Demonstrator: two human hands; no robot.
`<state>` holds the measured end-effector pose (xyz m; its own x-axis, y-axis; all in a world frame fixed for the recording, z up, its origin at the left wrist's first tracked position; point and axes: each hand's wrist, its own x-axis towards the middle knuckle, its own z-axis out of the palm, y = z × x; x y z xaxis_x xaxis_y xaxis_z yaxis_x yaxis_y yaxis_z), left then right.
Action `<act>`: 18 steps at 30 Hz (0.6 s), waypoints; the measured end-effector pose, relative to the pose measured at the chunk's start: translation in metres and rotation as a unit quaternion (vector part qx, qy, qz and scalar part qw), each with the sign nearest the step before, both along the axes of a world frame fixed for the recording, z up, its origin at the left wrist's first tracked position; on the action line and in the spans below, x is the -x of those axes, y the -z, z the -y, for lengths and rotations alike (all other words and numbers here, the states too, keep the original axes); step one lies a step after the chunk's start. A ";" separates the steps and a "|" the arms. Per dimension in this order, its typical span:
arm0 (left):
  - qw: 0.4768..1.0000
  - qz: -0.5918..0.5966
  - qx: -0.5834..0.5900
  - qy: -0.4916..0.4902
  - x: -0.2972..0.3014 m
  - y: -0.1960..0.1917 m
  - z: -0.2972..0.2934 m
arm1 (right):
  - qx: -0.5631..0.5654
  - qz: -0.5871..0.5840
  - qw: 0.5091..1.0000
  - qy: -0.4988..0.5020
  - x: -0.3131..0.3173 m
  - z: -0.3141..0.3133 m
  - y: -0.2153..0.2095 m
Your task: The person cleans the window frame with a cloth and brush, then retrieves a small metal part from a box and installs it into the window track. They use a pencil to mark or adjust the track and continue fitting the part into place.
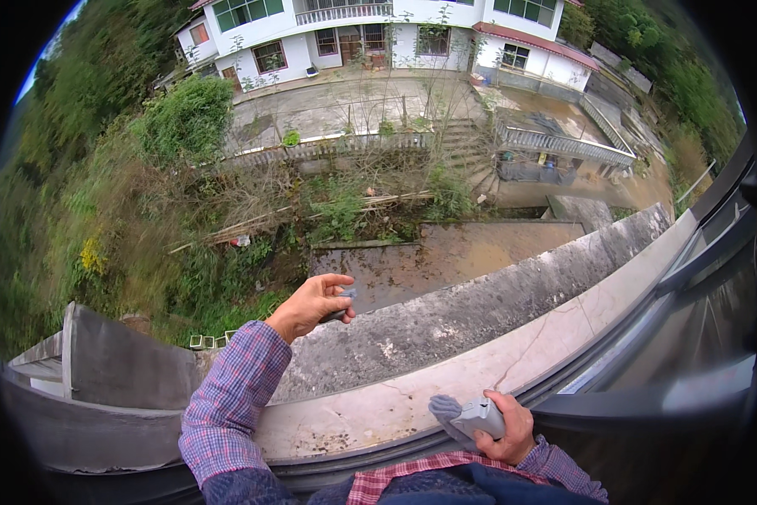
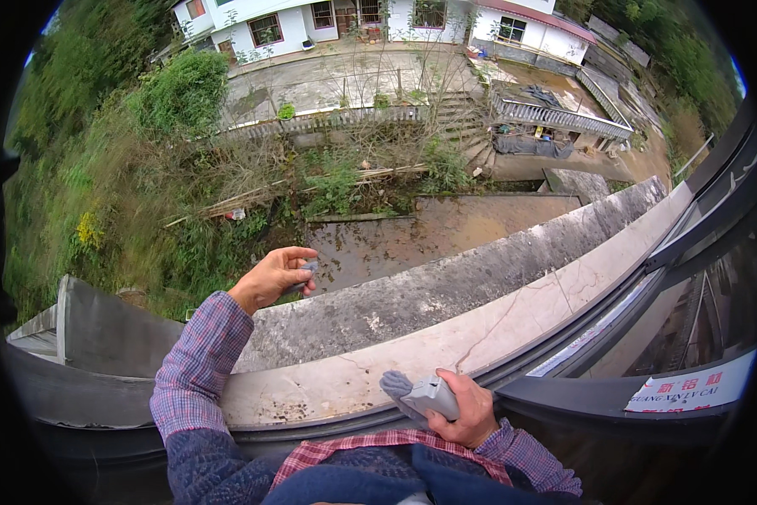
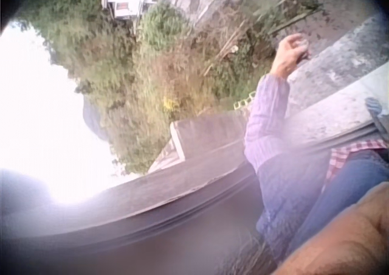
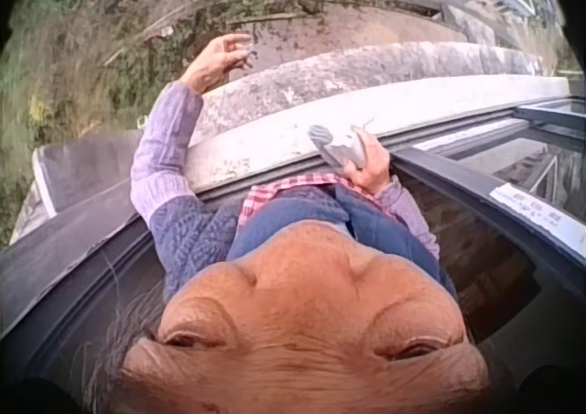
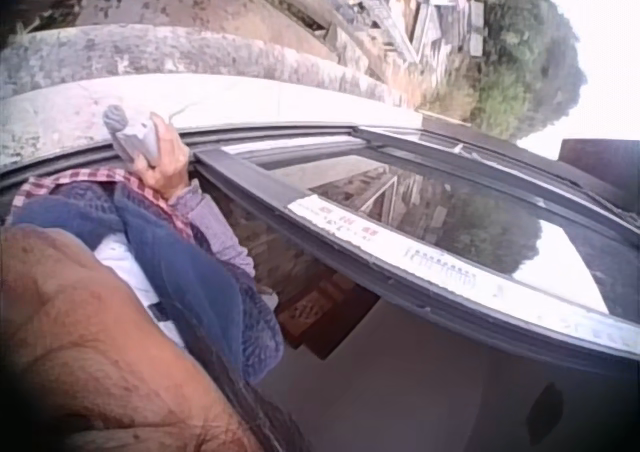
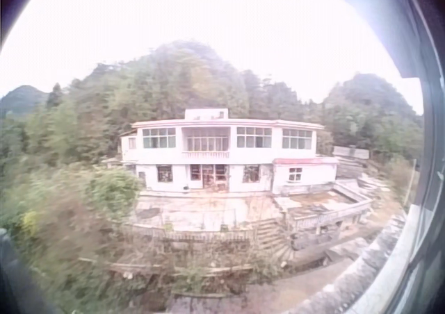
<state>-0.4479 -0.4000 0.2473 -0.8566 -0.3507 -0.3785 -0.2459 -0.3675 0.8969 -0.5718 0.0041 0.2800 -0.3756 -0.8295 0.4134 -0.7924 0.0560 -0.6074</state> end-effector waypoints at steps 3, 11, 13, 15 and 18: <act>0.999 0.037 0.030 0.024 -0.002 0.003 0.005 | 0.007 -0.005 1.000 0.001 0.000 0.001 0.000; 0.994 0.091 0.065 -0.014 -0.007 -0.005 0.004 | 0.008 -0.007 1.000 -0.001 0.001 0.001 0.002; 0.992 0.092 0.081 -0.002 -0.010 -0.005 0.005 | 0.010 -0.009 1.000 -0.002 0.001 0.001 0.002; 0.989 0.086 0.117 0.036 -0.012 -0.004 0.008 | 0.012 -0.011 1.000 -0.001 0.001 0.002 0.003; 0.975 0.095 0.190 0.059 -0.013 0.000 0.012 | 0.012 -0.015 1.000 0.001 0.002 0.002 0.004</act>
<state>-0.4350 -0.4123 0.2471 -0.8269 -0.3996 -0.3957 -0.4409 0.0239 0.8972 -0.5734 0.0021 0.2765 -0.3655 -0.8181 0.4440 -0.8096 0.0440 -0.5854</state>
